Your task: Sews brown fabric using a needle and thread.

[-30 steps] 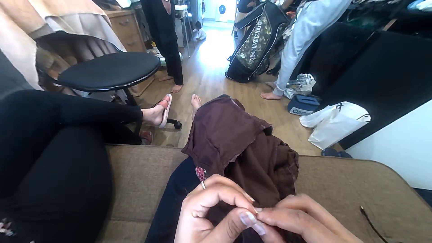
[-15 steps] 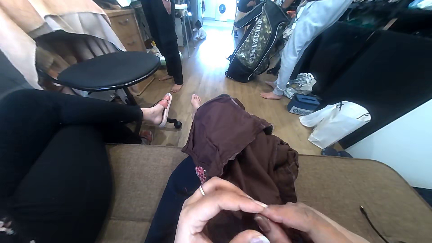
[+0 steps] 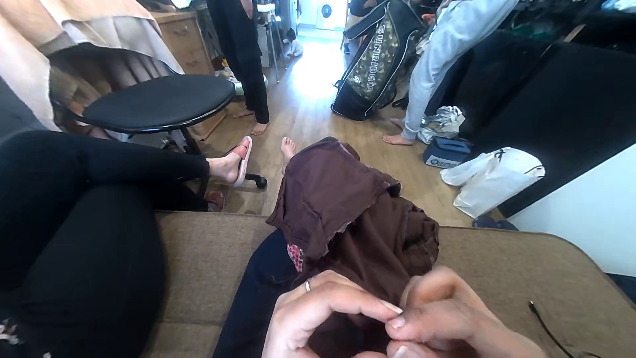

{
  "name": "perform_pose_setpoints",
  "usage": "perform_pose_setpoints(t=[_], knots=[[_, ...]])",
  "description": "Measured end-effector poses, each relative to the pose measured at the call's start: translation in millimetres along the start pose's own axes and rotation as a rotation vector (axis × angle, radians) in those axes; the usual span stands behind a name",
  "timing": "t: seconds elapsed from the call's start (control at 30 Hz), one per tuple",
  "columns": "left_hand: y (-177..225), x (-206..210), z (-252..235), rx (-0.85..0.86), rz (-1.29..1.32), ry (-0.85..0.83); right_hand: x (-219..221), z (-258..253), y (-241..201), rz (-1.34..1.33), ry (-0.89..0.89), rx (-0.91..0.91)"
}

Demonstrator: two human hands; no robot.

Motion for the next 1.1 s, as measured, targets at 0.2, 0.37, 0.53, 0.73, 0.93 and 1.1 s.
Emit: perform_pose_setpoints(t=[0.2,0.37,0.53,0.73,0.93,1.1], knots=[[1.4,-3.3,-0.6,0.013,-0.087,0.019,2.1,-0.1,8.9,-0.167,-0.006,0.069],[2.5,-4.2,0.4,-0.003,-0.093,0.039,3.5,0.6,6.6,-0.136,-0.016,0.073],[3.0,-5.3,0.9,-0.018,-0.075,0.052,5.0,0.8,4.1,-0.134,-0.013,0.049],[2.6,-5.5,0.5,-0.024,-0.071,0.045,3.8,0.2,2.5,-0.129,-0.005,-0.004],[2.5,-5.6,0.6,-0.035,-0.067,0.041,2.4,0.7,2.0,-0.092,0.003,-0.023],[2.6,-5.3,0.6,-0.028,-0.058,0.045,1.0,0.9,1.2,-0.083,0.005,-0.031]])
Point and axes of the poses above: each hand's wrist, its own z-axis away from the middle knuckle, its own x-axis out of the palm, y = z × x, the point moved 5 cm from there along -z, towards the middle knuckle, and after that the axes turned 1 degree about -x, right-handed, at the moved point
